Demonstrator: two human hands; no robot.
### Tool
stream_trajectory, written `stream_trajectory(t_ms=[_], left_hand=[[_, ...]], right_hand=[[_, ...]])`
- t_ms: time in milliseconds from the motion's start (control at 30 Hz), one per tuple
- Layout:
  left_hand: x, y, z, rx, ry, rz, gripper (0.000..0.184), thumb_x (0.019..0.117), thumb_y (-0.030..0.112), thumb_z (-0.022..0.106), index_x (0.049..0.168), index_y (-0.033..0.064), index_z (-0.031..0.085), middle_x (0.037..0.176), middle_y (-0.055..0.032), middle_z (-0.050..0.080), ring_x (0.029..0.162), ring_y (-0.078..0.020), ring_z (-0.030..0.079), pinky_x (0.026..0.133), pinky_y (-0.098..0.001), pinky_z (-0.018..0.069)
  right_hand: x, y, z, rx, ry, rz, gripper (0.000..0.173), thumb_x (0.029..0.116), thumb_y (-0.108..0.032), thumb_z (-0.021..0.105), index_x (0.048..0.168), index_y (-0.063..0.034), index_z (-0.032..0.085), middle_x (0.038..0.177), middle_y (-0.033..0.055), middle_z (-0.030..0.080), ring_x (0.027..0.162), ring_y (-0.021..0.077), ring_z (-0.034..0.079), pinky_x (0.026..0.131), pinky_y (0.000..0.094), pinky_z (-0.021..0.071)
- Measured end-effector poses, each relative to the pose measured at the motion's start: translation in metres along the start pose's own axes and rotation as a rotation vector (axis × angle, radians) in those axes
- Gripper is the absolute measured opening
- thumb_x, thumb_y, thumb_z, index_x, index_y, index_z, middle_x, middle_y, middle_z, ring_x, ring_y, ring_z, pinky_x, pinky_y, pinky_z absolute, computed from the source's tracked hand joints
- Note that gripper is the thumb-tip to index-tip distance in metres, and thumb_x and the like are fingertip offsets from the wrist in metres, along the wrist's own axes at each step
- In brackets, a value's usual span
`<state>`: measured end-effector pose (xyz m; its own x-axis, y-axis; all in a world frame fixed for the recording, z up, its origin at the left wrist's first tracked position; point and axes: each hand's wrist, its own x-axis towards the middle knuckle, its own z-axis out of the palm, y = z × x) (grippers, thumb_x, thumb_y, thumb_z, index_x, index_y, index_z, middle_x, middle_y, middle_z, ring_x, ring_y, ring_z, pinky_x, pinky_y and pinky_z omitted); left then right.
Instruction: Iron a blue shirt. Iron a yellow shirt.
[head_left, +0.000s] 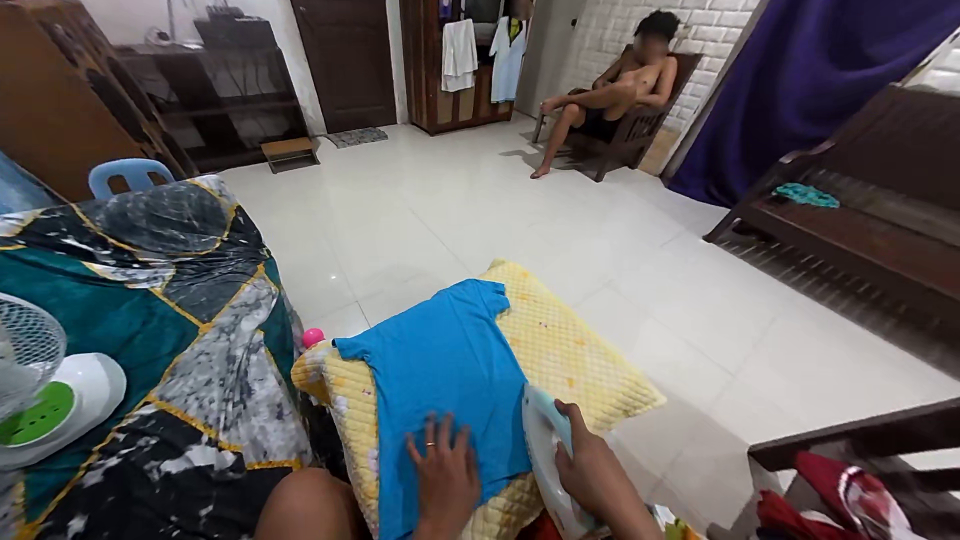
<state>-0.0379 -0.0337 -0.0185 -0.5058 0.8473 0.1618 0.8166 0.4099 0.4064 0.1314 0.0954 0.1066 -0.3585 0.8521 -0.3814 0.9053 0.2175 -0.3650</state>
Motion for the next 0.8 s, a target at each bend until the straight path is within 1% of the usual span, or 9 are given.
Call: stream_trajectory(t_ms=[100,167,233,367,433,533,667,733,800], left_hand=[[-0.006,0.043,0.003,-0.110,-0.056,0.267,0.025,0.0989,0.035,0.061,0.116,0.0247,0.077,0.135,-0.0031,0.067,0.132,-0.0312,0.058,0.106,-0.0661,0.0411],[-0.002,0.065,0.016,-0.150,-0.107,0.376,0.027,0.1001,0.041,0.060,0.115,0.0245,0.076,0.129,-0.0017,0.069,0.122,-0.0280,0.062,0.096,-0.0579,0.0492],[0.007,0.082,0.028,-0.141,-0.166,0.363,0.034,0.0980,0.048,0.060,0.117,0.0235,0.074,0.122,-0.0032,0.070,0.115,-0.0293,0.064,0.090,-0.0559,0.0506],[0.023,0.100,0.040,-0.158,-0.204,0.311,0.032,0.1049,0.040,0.052,0.107,0.0161,0.074,0.108,-0.0049,0.072,0.105,-0.0274,0.067,0.084,-0.0511,0.0530],[0.019,0.102,0.047,-0.190,-0.113,0.371,0.028,0.1034,0.036,0.057,0.101,0.0154,0.075,0.102,-0.0050,0.073,0.099,-0.0257,0.070,0.078,-0.0485,0.0563],[0.007,0.101,0.056,-0.228,0.005,0.479,0.014,0.0980,0.026,0.065,0.097,0.0171,0.076,0.098,-0.0032,0.073,0.093,-0.0237,0.071,0.072,-0.0464,0.0581],[-0.009,0.081,0.047,-0.322,-0.044,0.618,0.012,0.0889,0.015,0.073,0.099,0.0123,0.078,0.102,-0.0048,0.076,0.102,-0.0264,0.070,0.085,-0.0507,0.0548],[-0.026,0.063,0.033,-0.382,-0.055,0.640,0.014,0.0897,0.019,0.074,0.100,0.0104,0.078,0.106,-0.0064,0.077,0.108,-0.0267,0.070,0.094,-0.0514,0.0532],[-0.047,0.036,0.015,-0.314,0.030,0.553,0.017,0.0936,0.028,0.070,0.100,0.0148,0.078,0.106,-0.0042,0.077,0.105,-0.0247,0.071,0.092,-0.0509,0.0549]], right_hand=[[-0.014,0.029,-0.005,0.093,0.052,-0.020,0.074,0.0914,-0.014,0.067,0.158,-0.0211,0.035,0.096,0.0201,0.073,0.082,0.0381,0.073,0.076,0.0591,0.0591],[-0.027,0.050,-0.010,0.129,0.105,-0.021,0.075,0.0883,-0.012,0.071,0.157,-0.0170,0.039,0.096,0.0227,0.073,0.082,0.0408,0.073,0.076,0.0621,0.0586],[-0.041,0.068,-0.016,0.121,0.160,-0.011,0.075,0.0873,-0.010,0.072,0.156,-0.0133,0.041,0.100,0.0246,0.074,0.085,0.0431,0.073,0.078,0.0643,0.0579],[-0.061,0.093,-0.032,0.113,0.278,-0.024,0.072,0.0885,-0.011,0.070,0.155,-0.0092,0.042,0.104,0.0243,0.074,0.086,0.0419,0.074,0.078,0.0633,0.0581],[-0.068,0.093,-0.040,0.168,0.323,-0.079,0.071,0.0894,-0.012,0.071,0.154,-0.0065,0.042,0.109,0.0233,0.073,0.083,0.0384,0.073,0.077,0.0603,0.0592],[-0.070,0.075,-0.049,0.362,0.290,-0.168,0.071,0.0915,-0.014,0.072,0.155,-0.0088,0.041,0.098,0.0172,0.073,0.069,0.0278,0.072,0.066,0.0497,0.0624],[-0.052,0.028,-0.053,0.550,0.080,-0.346,0.066,0.0961,-0.009,0.066,0.156,-0.0111,0.037,0.098,0.0124,0.075,0.071,0.0228,0.074,0.064,0.0437,0.0653],[-0.033,0.004,-0.047,0.543,-0.032,-0.396,0.064,0.0969,-0.015,0.067,0.155,-0.0168,0.040,0.100,0.0106,0.075,0.073,0.0219,0.074,0.065,0.0427,0.0653],[-0.012,-0.022,-0.034,0.488,-0.128,-0.416,0.061,0.0982,-0.022,0.067,0.154,-0.0223,0.043,0.099,0.0098,0.074,0.072,0.0209,0.074,0.066,0.0427,0.0649]])
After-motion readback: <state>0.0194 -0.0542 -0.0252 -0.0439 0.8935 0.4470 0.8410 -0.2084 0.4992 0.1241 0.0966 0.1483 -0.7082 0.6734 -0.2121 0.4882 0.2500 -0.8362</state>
